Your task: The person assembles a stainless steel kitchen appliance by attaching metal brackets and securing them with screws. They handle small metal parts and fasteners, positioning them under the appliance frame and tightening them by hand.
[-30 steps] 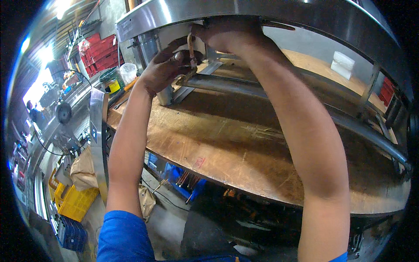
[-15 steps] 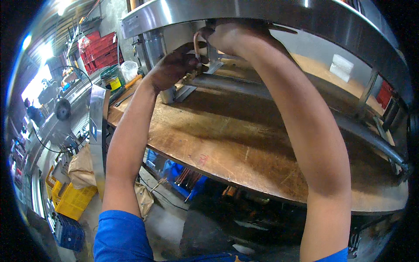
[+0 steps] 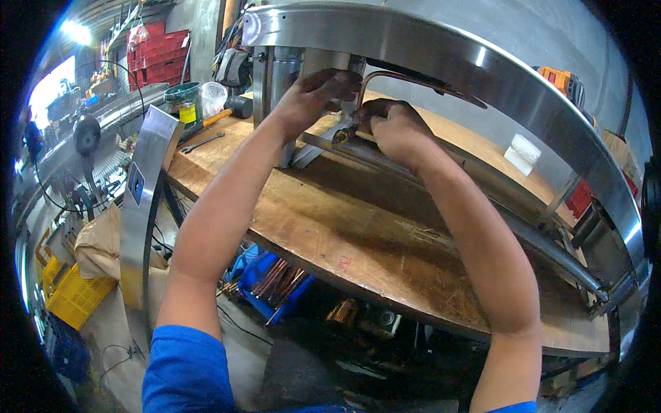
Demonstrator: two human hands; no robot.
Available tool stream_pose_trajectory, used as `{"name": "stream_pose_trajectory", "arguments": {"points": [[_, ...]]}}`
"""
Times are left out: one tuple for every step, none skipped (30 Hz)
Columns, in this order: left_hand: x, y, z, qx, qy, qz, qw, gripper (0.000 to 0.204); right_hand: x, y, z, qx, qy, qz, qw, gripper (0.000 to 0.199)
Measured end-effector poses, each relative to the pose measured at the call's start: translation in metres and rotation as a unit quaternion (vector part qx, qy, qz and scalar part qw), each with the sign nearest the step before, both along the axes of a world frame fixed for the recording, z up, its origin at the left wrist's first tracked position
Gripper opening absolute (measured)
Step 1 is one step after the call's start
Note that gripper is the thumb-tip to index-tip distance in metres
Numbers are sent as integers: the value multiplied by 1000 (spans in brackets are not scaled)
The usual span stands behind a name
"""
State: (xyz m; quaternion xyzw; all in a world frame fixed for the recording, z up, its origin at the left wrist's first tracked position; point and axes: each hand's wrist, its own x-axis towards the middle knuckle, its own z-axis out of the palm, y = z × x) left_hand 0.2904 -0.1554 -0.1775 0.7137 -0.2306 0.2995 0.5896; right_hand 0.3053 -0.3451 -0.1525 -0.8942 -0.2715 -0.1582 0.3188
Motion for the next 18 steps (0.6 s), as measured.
{"name": "stream_pose_trajectory", "arguments": {"points": [[0, -1, -1, 5, -4, 2, 1000, 46, 9, 3, 0, 1, 38, 30, 999, 28], [1, -2, -2, 10, -8, 8, 1000, 45, 20, 8, 0, 14, 63, 99, 993, 28], [2, -4, -3, 17, -20, 13, 1000, 44, 30, 14, -1, 33, 98, 143, 984, 28], [3, -4, -5, 20, -3, 4, 1000, 43, 38, 16, -4, 33, 75, 177, 981, 27], [5, -6, -5, 25, 8, -6, 1000, 43, 46, 18, -6, 38, 63, 184, 980, 26], [9, -7, -6, 30, 19, -18, 999, 42, 52, 13, -5, 21, 33, 188, 981, 28], [12, -9, -6, 36, 30, -31, 998, 41, 56, 11, -5, 5, 4, 190, 982, 31], [16, -11, -5, 39, 23, -52, 998, 41, 58, 10, -5, -6, -36, 183, 982, 29], [17, -11, -6, 45, 9, -43, 998, 41, 57, 9, -5, -17, -43, 165, 985, 26], [18, -12, -6, 51, 11, -23, 998, 41, 55, 9, -4, -27, -49, 145, 988, 24], [19, -12, -6, 59, 13, -3, 998, 40, 51, 9, -4, -31, -65, 137, 988, 21], [18, -12, -6, 73, 7, 16, 997, 39, 47, 12, -5, -29, -66, 126, 989, 22], [16, -12, -6, 88, 1, 36, 995, 39, 41, 15, -6, -22, -77, 127, 989, 24], [14, -11, -5, 103, -5, 57, 993, 38, 37, 17, -7, -14, -89, 129, 988, 25], [12, -10, -5, 104, -2, 50, 993, 38, 33, 18, -7, -10, -98, 134, 986, 26], [11, -9, -4, 107, 0, 42, 993, 38, 30, 17, -6, -26, -86, 117, 989, 31], [11, -8, -3, 110, -14, 30, 993, 38, 28, 15, -5, -47, -70, 103, 991, 36], [12, -7, -3, 106, -6, 16, 994, 38, 26, 12, -5, -62, -64, 92, 992, 40]]}}
